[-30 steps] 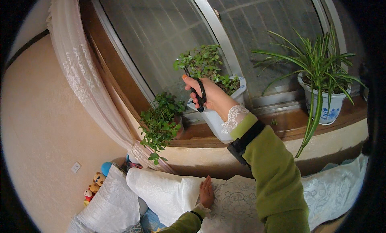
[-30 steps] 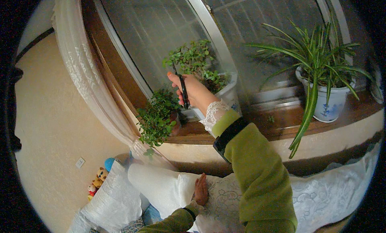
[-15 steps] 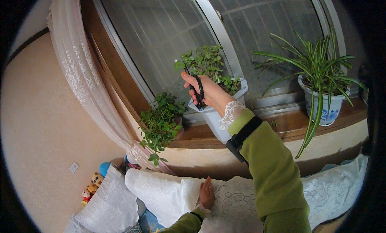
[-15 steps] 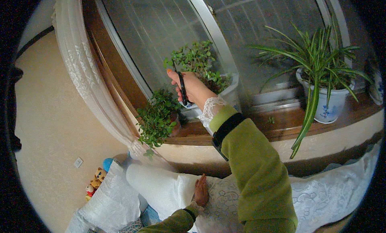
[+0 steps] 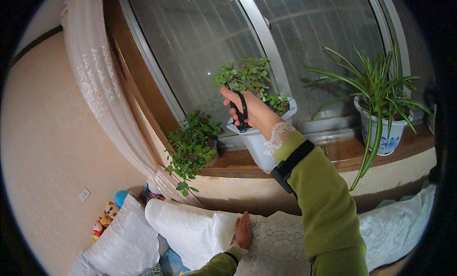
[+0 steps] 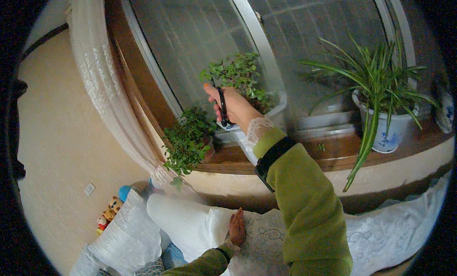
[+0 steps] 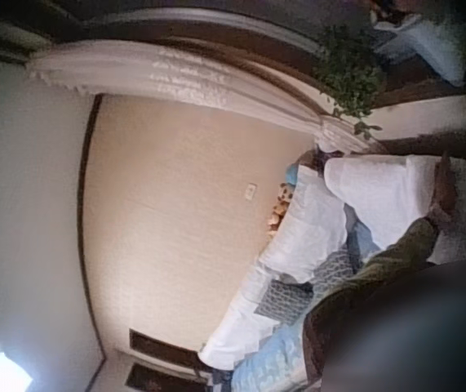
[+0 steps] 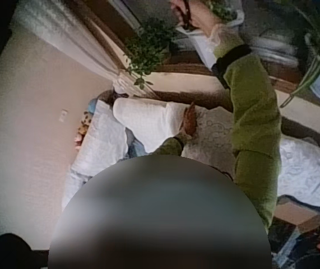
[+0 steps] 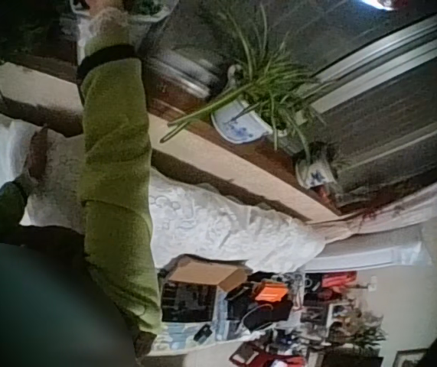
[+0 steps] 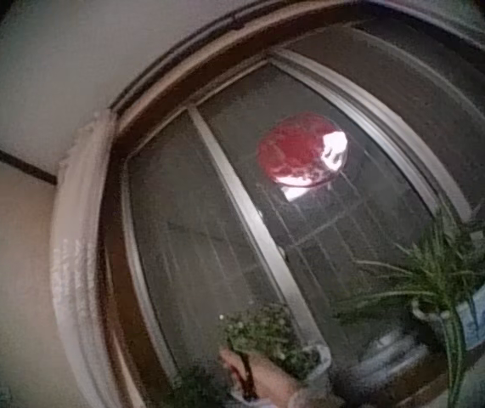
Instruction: The person trims a potted plant on a windowsill using shears, cutting small branches and leaves while occasionally adjusting the plant's position. The person also removes cut pieces from the pot and windowsill.
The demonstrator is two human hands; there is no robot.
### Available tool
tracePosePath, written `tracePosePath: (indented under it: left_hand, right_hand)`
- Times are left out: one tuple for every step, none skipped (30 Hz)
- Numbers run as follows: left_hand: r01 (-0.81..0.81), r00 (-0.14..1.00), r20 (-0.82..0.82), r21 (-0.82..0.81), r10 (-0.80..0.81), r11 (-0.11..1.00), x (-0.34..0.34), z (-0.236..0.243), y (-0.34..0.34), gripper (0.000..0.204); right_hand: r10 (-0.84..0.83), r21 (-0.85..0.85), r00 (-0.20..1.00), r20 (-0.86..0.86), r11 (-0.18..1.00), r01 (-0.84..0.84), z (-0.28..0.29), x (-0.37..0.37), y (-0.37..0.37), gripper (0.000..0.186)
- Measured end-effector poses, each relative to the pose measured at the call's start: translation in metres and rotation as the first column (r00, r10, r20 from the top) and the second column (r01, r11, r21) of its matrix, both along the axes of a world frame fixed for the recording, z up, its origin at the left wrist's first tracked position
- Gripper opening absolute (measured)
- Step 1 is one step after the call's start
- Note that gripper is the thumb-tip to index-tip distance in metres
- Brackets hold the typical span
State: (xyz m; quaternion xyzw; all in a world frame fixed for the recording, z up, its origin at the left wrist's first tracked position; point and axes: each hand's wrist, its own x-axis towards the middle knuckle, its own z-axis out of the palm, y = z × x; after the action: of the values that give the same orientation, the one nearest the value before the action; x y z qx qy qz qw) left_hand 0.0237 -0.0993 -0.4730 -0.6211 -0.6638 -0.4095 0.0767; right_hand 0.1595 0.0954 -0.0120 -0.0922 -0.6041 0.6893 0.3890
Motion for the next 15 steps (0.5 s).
tracePosePath:
  left_hand:
    - [0.001, 1.0, -0.001, 0.009, -0.001, 1.0, 0.0, 0.0, 0.0, 0.045]
    - [-0.006, 1.0, -0.005, 0.0, 0.006, 1.0, 0.0, 0.0, 0.001, 0.045]
    - [-0.012, 1.0, -0.009, -0.009, 0.012, 1.0, 0.0, -0.001, 0.001, 0.045]
    - [-0.016, 1.0, -0.013, -0.019, 0.016, 1.0, -0.001, -0.001, 0.002, 0.045]
    - [-0.011, 1.0, -0.007, -0.016, 0.011, 1.0, -0.001, -0.001, 0.002, 0.045]
    - [-0.008, 1.0, -0.001, -0.015, 0.008, 1.0, -0.001, -0.001, 0.002, 0.045]
    - [-0.004, 1.0, 0.005, -0.013, 0.004, 1.0, -0.001, 0.0, 0.002, 0.045]
    - [-0.004, 1.0, 0.012, -0.013, 0.004, 1.0, -0.001, 0.0, 0.001, 0.045]
    - [-0.004, 1.0, 0.019, -0.013, 0.004, 1.0, -0.001, 0.0, 0.001, 0.045]
    - [-0.004, 1.0, 0.027, -0.012, 0.004, 1.0, -0.001, 0.001, 0.001, 0.045]
    - [-0.005, 1.0, 0.027, -0.018, 0.005, 1.0, 0.0, 0.001, 0.0, 0.045]
    - [-0.005, 1.0, 0.028, -0.025, 0.006, 1.0, 0.0, 0.002, -0.001, 0.045]
    - [-0.006, 1.0, 0.029, -0.032, 0.007, 0.999, 0.001, 0.002, -0.001, 0.045]
    - [-0.006, 1.0, 0.025, -0.031, 0.006, 0.999, 0.001, 0.003, -0.002, 0.045]
    - [-0.005, 1.0, 0.021, -0.031, 0.006, 0.999, 0.001, 0.003, -0.002, 0.045]
  right_hand:
    - [-0.002, -0.005, 1.0, 0.006, 1.0, 0.002, 0.0, 0.0, -0.001, 0.057]
    - [-0.005, -0.011, 1.0, 0.011, 1.0, 0.005, 0.001, 0.0, -0.001, 0.057]
    - [-0.007, -0.017, 1.0, 0.012, 1.0, 0.007, 0.001, 0.0, -0.002, 0.056]
    - [-0.005, -0.033, 1.0, 0.012, 0.999, 0.006, 0.001, 0.0, -0.002, 0.056]
    - [-0.012, -0.032, 1.0, 0.016, 0.999, 0.012, 0.002, -0.001, -0.002, 0.056]
    - [-0.01, -0.025, 1.0, 0.011, 1.0, 0.011, 0.001, -0.001, -0.002, 0.056]
    - [-0.008, -0.018, 1.0, 0.007, 1.0, 0.008, 0.001, 0.0, -0.001, 0.056]
    - [0.003, -0.016, 1.0, 0.007, 1.0, -0.002, 0.001, 0.001, -0.001, 0.056]
    - [0.013, -0.014, 1.0, 0.006, 1.0, -0.013, 0.001, 0.002, -0.001, 0.056]
    - [0.015, -0.018, 1.0, 0.011, 1.0, -0.015, 0.001, 0.003, 0.0, 0.056]
    - [0.005, 0.005, 1.0, 0.022, 1.0, -0.005, 0.001, 0.005, 0.0, 0.056]
    - [-0.015, 0.02, 0.999, 0.036, 1.0, 0.014, 0.0, 0.007, 0.0, 0.056]
    - [-0.037, 0.029, 0.998, 0.052, 0.999, 0.036, -0.001, 0.008, -0.001, 0.056]
    - [-0.052, 0.05, 0.997, 0.06, 0.998, 0.049, -0.003, 0.011, -0.002, 0.056]
    - [-0.078, 0.054, 0.994, 0.081, 0.996, 0.074, -0.004, 0.013, -0.002, 0.056]
